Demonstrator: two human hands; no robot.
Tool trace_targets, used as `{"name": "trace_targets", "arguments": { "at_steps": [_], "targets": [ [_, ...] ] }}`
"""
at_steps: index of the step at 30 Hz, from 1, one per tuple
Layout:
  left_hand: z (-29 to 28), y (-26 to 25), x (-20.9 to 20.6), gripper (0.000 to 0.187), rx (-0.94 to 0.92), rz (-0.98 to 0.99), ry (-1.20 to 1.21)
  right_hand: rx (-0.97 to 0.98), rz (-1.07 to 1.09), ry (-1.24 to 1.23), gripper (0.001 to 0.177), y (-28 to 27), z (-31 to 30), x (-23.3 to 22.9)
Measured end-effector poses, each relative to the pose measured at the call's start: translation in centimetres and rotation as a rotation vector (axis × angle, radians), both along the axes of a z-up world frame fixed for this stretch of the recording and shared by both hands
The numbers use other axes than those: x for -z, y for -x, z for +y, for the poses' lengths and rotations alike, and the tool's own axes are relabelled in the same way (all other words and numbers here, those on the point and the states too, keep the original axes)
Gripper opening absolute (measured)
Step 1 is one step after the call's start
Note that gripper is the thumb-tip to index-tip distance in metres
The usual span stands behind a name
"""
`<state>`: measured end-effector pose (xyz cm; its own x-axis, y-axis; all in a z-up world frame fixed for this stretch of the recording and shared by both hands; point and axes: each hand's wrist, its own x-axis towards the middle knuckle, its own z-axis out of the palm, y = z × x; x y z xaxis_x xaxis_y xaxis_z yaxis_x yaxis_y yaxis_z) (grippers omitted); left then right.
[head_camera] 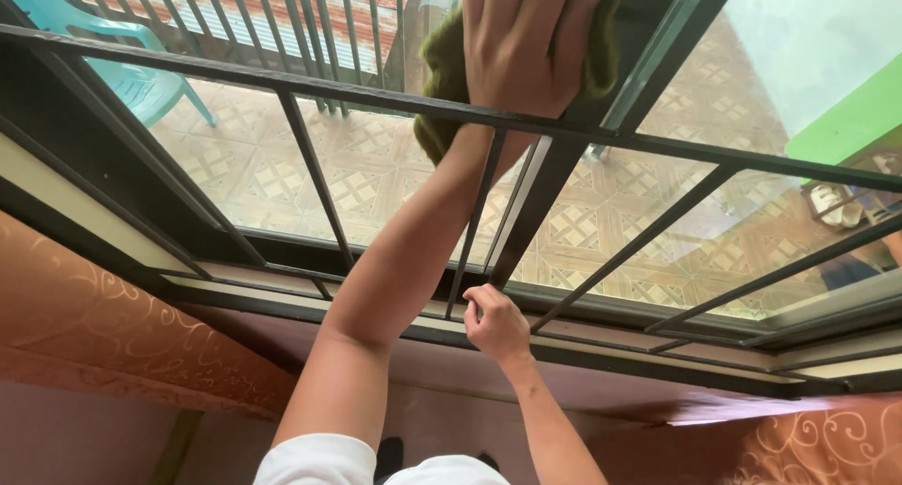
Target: The person wipes the metal bars and glass of a window using a green cloth. They systematically clean the horizontal and vertical bars, then wipe the glass panes and the window frame.
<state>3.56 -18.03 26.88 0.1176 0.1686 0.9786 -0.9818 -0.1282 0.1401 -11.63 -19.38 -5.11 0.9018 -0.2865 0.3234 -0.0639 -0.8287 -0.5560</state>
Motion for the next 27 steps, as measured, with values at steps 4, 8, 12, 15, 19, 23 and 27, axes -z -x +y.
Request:
{"name": "trace_targets", "arguments": {
  "at_steps": [4,8,12,15,19,23,27],
  "targets": [
    [2.1,0.5,6.8,0.016,-0.038,-0.162,-0.056,0.023,-0.105,-0.163,0.021,0.0,-0.1,0.7],
    [3.4,-1.6,18.9,0.029,-0.024,-0.277,-0.247,0.109,-0.488,-0.694,0.021,0.5,-0.1,-0.6],
    [7.5,0.1,22.2,0.018,0.096,-0.132,-0.529,0.013,-0.498,-0.883,0.031,-0.2,1.7,-6.2],
    [10.1,-0.3,22.8,0.008,0.473,0.074,-0.748,0.114,-0.379,-0.871,0.03,-0.5,3.5,-9.3],
    [11.5,-1.4,19.9,0.032,0.861,0.333,-0.987,0.184,-0.462,-0.692,0.012,-0.8,3.9,-8.7],
    [12.4,0.7,10.7,0.003,0.892,0.375,-0.617,0.186,-0.988,-0.249,0.009,-1.0,2.8,-9.1],
    [6.1,-2.9,9.7,0.023,0.36,0.465,-0.005,0.298,-1.256,-0.109,0.011,-3.3,0.3,-9.1]
  ]
}}
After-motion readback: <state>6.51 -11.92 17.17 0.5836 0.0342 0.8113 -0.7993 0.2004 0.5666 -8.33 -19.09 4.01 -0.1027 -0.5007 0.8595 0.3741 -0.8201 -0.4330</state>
